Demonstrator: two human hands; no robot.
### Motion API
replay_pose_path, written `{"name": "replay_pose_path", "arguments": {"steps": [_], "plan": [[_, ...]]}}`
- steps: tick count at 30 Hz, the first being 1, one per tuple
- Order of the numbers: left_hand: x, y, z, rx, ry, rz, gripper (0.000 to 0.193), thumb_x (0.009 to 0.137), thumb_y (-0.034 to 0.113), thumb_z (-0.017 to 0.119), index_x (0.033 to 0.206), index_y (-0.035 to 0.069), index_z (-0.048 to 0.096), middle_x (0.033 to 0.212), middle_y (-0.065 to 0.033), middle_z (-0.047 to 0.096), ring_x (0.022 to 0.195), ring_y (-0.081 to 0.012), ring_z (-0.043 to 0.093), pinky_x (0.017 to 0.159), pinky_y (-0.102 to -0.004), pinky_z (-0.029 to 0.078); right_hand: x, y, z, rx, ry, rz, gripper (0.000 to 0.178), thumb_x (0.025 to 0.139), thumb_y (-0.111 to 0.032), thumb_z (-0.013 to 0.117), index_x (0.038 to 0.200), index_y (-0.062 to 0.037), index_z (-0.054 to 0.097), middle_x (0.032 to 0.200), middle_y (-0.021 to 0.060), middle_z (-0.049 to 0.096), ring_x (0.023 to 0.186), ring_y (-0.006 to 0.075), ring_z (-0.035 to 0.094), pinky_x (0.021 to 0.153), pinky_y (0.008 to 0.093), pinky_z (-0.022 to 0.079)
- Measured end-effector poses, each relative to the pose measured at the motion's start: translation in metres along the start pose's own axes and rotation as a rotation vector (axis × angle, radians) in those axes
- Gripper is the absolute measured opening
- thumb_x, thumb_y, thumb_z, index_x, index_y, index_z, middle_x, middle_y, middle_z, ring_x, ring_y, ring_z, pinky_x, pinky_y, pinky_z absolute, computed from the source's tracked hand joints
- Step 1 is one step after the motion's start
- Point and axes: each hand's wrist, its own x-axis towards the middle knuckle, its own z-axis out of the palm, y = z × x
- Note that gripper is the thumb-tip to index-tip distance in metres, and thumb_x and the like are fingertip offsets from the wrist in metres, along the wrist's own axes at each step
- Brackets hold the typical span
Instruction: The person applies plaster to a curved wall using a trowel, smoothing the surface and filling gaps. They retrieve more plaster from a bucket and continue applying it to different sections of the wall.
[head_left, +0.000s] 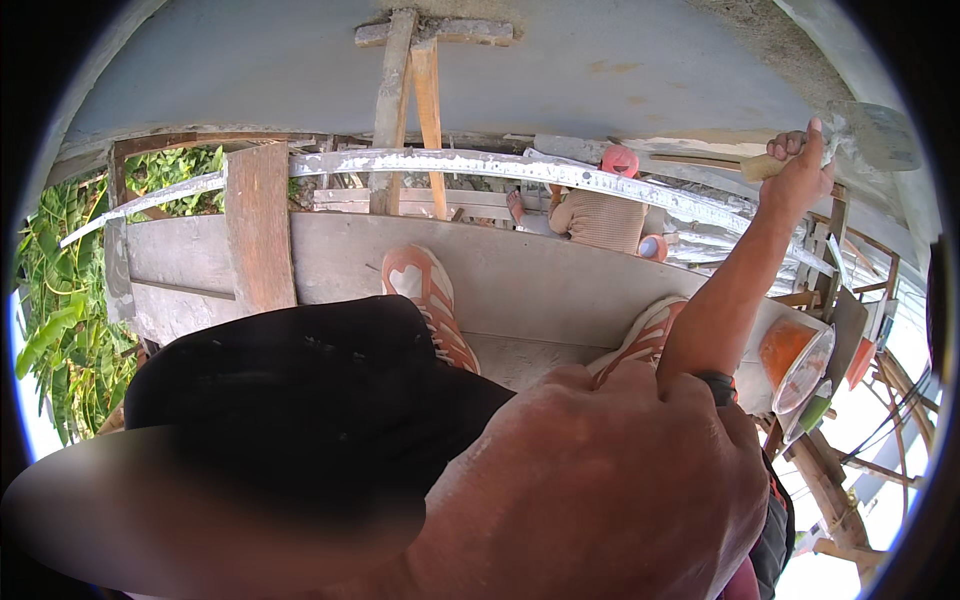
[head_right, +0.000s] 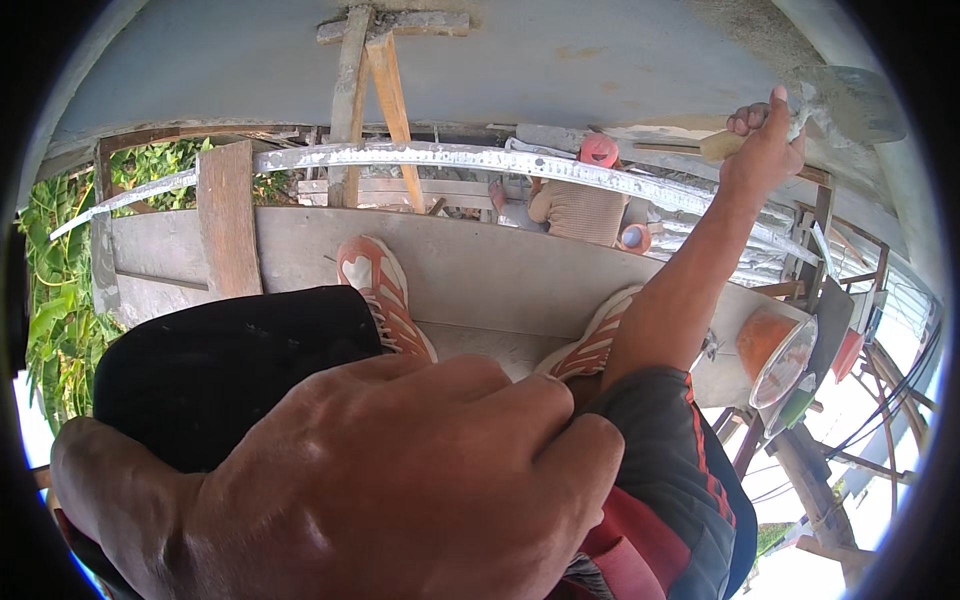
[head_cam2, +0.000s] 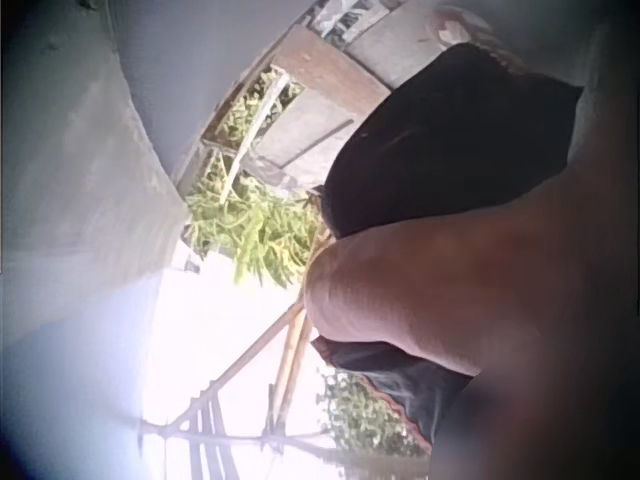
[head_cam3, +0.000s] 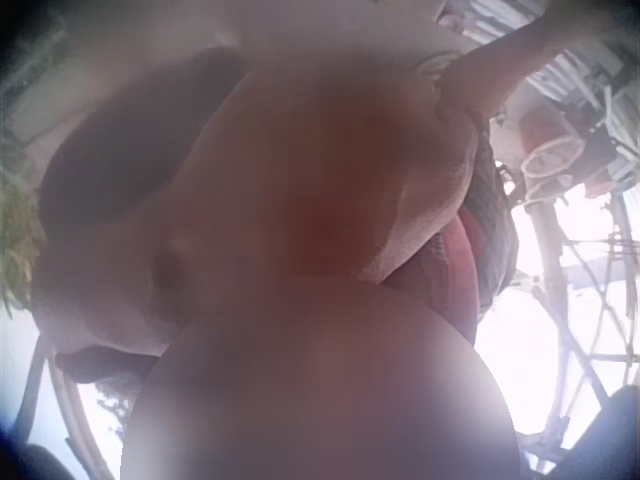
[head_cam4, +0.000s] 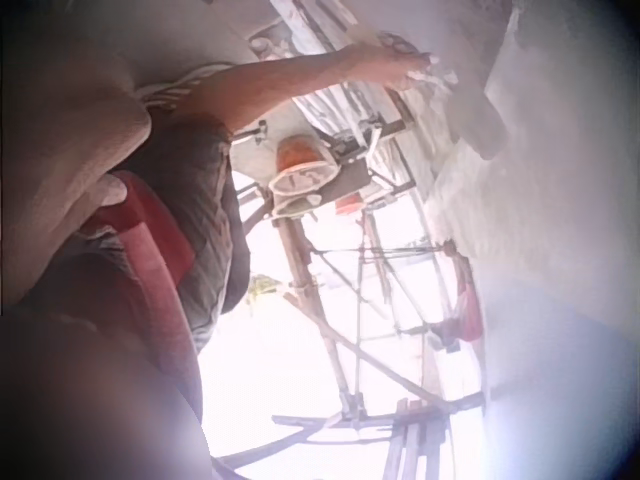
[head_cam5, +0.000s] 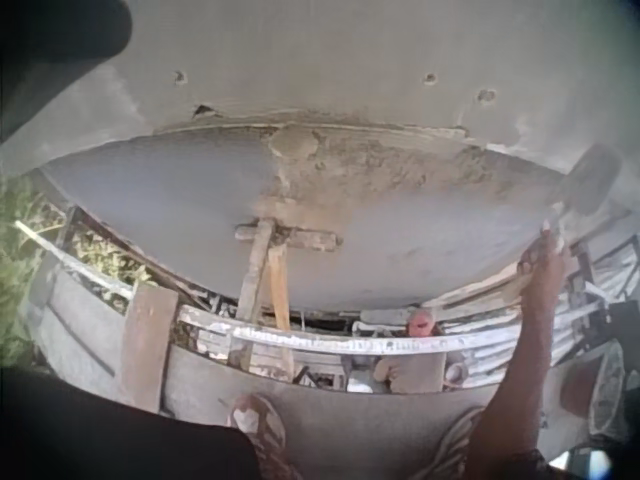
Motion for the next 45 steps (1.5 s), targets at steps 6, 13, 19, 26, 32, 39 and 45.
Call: {"name": "replay_pose_path", "arguments": {"steps": [6, 13, 19, 26, 32, 39, 45], "plan": [[0.034, 0.002, 0.001, 0.027, 0.121, 0.079, 0.049, 0.092, 0.033, 0.07, 0.128, -0.001, 0.066, 0.132, -0.0173, 0.066, 0.133, -0.0317, 0.057, 0.117, -0.0451, 0.042, 0.0, 0.003, -0.007, -0.005, 0.037, 0.021, 0.023, 0.1, -0.013, 0.077, 0.098, -0.0012, 0.057, 0.071, 0.0054, 0.053, 0.062, 0.0158, 0.051, 0.055, 0.0326, 0.043], [0.015, 0.006, 0.001, 0.028, 0.041, 0.043, 0.049, 0.092, 0.033, 0.07, 0.128, -0.001, 0.066, 0.132, -0.0172, 0.065, 0.133, -0.0316, 0.057, 0.117, -0.0445, 0.041, 0.001, 0.003, -0.011, 0.001, 0.022, -0.006, 0.024, 0.1, -0.011, 0.077, 0.096, 0.0003, 0.056, 0.071, 0.0061, 0.053, 0.062, 0.017, 0.052, 0.056, 0.0324, 0.043], [-0.001, 0.006, 0.001, 0.02, -0.085, -0.04, 0.049, 0.092, 0.032, 0.069, 0.128, 0.0, 0.066, 0.133, -0.017, 0.065, 0.132, -0.0315, 0.056, 0.116, -0.044, 0.041, -0.006, 0.003, -0.002, 0.045, 0.018, 0.002, 0.023, 0.1, -0.012, 0.076, 0.093, -0.0016, 0.056, 0.069, 0.0051, 0.053, 0.061, 0.016, 0.05, 0.057, 0.033, 0.042], [-0.018, 0.0, -0.003, 0.016, -0.263, -0.199, 0.05, 0.092, 0.033, 0.068, 0.129, 0.0, 0.065, 0.133, -0.0167, 0.064, 0.132, -0.0315, 0.056, 0.116, -0.0441, 0.04, -0.006, -0.011, -0.023, -0.012, 0.09, 0.007, 0.024, 0.101, -0.019, 0.076, 0.094, -0.0057, 0.058, 0.068, 0.0017, 0.052, 0.058, 0.0129, 0.05, 0.054, 0.0295, 0.04], [-0.012, -0.01, -0.005, 0.278, -0.25, -0.213, 0.051, 0.093, 0.03, 0.062, 0.134, -0.001, 0.064, 0.134, -0.0184, 0.063, 0.133, -0.0337, 0.055, 0.116, -0.0439, 0.041, -0.007, -0.015, -0.031, 0.026, 0.172, 0.026, 0.024, 0.101, -0.02, 0.077, 0.098, -0.0041, 0.059, 0.068, 0.0009, 0.051, 0.058, 0.0125, 0.049, 0.054, 0.0298, 0.039], [-0.012, -0.02, -0.009, 0.038, -0.243, -0.188, 0.042, 0.091, 0.028, 0.06, 0.123, 0.002, 0.07, 0.129, -0.0163, 0.064, 0.128, -0.0313, 0.056, 0.112, -0.0411, 0.043, 0.001, -0.026, -0.042, -0.002, 0.23, -0.017, 0.024, 0.101, -0.019, 0.076, 0.1, -0.0047, 0.057, 0.067, 0.0009, 0.05, 0.056, 0.0132, 0.048, 0.053, 0.031, 0.039], [-0.003, -0.048, -0.009, 0.05, -0.322, -0.192, 0.039, 0.091, 0.03, 0.062, 0.116, 0.003, 0.071, 0.123, -0.0166, 0.066, 0.122, -0.0301, 0.057, 0.111, -0.0413, 0.043, 0.003, -0.014, -0.043, -0.01, 0.219, -0.023, 0.026, 0.103, -0.018, 0.075, 0.092, -0.0078, 0.054, 0.065, 0.0017, 0.048, 0.056, 0.0138, 0.048, 0.052, 0.0315, 0.04]]}}
